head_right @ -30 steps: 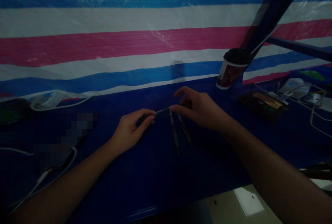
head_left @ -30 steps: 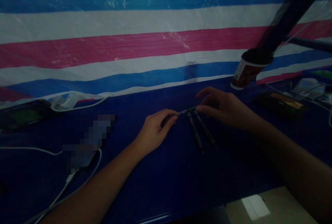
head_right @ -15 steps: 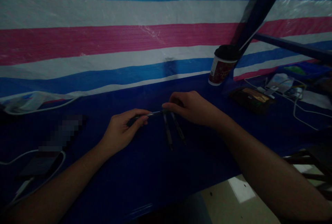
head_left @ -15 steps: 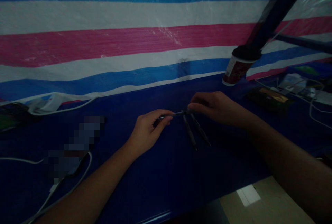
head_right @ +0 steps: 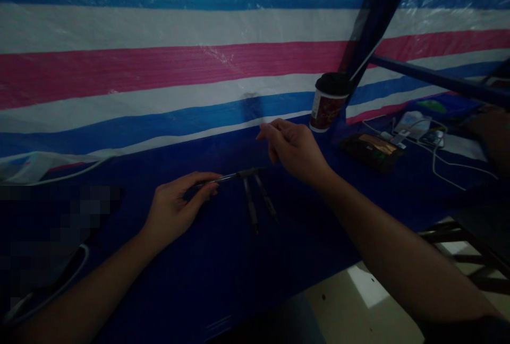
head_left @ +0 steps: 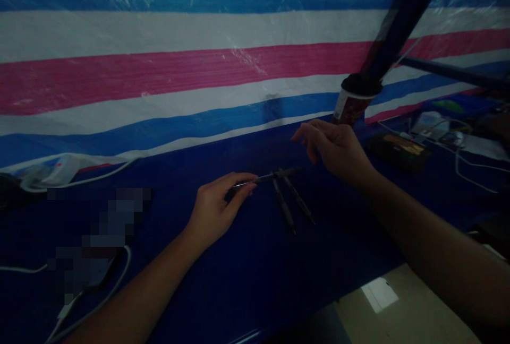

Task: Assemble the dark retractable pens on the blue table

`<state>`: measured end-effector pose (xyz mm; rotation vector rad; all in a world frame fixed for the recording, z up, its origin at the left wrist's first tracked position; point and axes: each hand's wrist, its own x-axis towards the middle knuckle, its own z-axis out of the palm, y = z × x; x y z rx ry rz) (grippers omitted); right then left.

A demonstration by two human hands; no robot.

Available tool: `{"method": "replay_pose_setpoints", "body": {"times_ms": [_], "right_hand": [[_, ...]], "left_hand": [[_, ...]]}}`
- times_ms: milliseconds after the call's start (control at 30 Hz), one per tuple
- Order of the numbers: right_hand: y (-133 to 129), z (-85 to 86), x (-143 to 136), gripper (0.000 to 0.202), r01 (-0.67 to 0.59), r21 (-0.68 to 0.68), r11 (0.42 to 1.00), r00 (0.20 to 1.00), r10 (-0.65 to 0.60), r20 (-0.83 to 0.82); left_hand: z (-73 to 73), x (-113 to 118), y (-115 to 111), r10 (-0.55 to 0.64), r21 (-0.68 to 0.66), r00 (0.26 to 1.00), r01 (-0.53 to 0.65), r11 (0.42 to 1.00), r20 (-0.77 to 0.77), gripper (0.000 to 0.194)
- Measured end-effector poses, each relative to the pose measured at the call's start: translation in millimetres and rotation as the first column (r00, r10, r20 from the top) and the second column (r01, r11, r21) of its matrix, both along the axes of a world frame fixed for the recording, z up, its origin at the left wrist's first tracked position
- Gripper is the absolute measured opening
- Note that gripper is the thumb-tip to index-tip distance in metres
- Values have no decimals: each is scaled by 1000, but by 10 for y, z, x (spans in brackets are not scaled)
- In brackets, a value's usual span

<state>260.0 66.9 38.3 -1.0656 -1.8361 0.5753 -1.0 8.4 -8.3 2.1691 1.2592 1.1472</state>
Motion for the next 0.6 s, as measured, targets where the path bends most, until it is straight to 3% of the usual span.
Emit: {"method": "replay_pose_setpoints", "body": {"times_ms": [333,467,600], "right_hand": [[-83,5,-26,46,18,-21,1000,999,-19,-48],[-71,-13,-29,47,-43,19,999,999,44,-26],[-67,-10,-43,30,-58,-9,998,998,59,20]], "left_hand": [[3,5,12,37,-40,999,-36,999,24,22],[4,5,11,42,-57,998,-40,998,44,20],[13,1,24,61,-86,995,-54,995,76,21]]}}
